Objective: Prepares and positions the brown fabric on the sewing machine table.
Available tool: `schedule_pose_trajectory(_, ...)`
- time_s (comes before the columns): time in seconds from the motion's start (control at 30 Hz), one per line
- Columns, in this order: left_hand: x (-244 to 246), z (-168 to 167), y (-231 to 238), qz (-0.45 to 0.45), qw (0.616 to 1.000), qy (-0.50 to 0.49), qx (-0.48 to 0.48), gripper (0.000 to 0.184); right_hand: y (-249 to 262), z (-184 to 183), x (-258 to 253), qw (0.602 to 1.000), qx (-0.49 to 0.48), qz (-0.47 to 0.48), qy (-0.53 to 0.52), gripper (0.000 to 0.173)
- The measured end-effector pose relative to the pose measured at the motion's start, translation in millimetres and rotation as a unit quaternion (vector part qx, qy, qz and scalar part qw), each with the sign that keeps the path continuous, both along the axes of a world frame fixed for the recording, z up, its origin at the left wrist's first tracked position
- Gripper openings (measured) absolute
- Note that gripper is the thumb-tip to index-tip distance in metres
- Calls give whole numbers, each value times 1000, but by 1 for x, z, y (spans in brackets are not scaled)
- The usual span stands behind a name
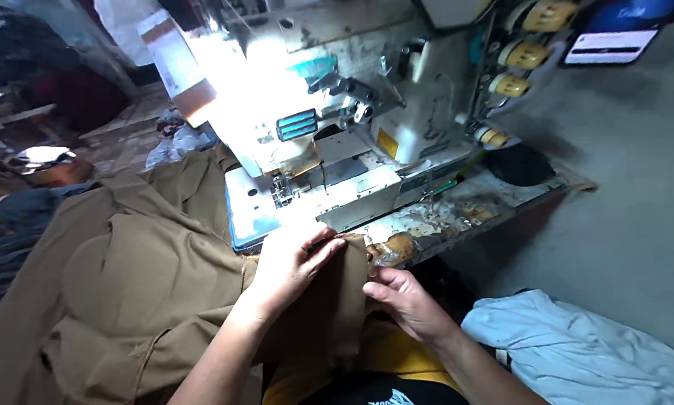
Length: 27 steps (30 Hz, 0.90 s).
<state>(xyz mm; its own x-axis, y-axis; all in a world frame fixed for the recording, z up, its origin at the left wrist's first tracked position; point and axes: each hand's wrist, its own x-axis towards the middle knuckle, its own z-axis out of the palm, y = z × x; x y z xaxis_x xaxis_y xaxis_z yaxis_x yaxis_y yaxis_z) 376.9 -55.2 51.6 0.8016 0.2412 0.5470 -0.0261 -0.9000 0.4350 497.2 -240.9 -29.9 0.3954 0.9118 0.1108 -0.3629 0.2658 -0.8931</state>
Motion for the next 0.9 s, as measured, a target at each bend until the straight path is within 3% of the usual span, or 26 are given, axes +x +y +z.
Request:
schedule_pose_trajectory(0.03,-2,-3,0,12,1000,-17,7,19,2,1,-3,999,-16,-18,-41,8)
schedule_pose_trajectory(0.1,-12,-9,-10,34,997,-66,1,20,9,4,-11,998,-29,-31,-55,12)
schedule_pose_trajectory(0.2,-38,-30,-55,61,971,-152,-173,12,22,3,-22,999,6,-25,31,10)
schedule_pose_trajectory(0.3,-49,-67,-80,74,947,-102,-295,26,31,-3,-32,996,36,-29,76,8)
schedule_pose_trajectory(0.4,-42,-77,-73,86,937,-116,-319,14,36,-6,-32,998,45,-28,20,14)
schedule_pose_trajectory(0.5,-39,-67,-62,65,900,-122,-414,8,31,-7,-29,992,42,-84,-89,20)
schedule_pose_trajectory(0.57,-40,-67,-58,58,886,-108,-447,10,25,-16,-22,937,11,-233,-262,17)
schedule_pose_trajectory(0.63,-43,-70,-55,64,909,-70,-406,9,23,-27,-3,814,-49,-366,-449,19)
schedule_pose_trajectory(0.67,-45,-72,-53,68,934,-21,-351,8,24,-29,7,773,-83,-367,-511,24)
schedule_pose_trajectory(0.73,-50,-71,-56,86,967,98,-218,12,32,-26,21,759,-148,-245,-585,37)
schedule_pose_trajectory(0.77,-52,-70,-60,88,976,113,-165,14,39,-23,23,752,-162,-183,-612,39)
schedule_pose_trajectory(0.83,-59,-61,-65,64,988,49,-128,13,55,-12,24,725,-158,-111,-661,39)
schedule_pose_trajectory(0.9,-70,-45,-66,24,984,-38,-170,8,63,-6,25,731,-170,-67,-657,40)
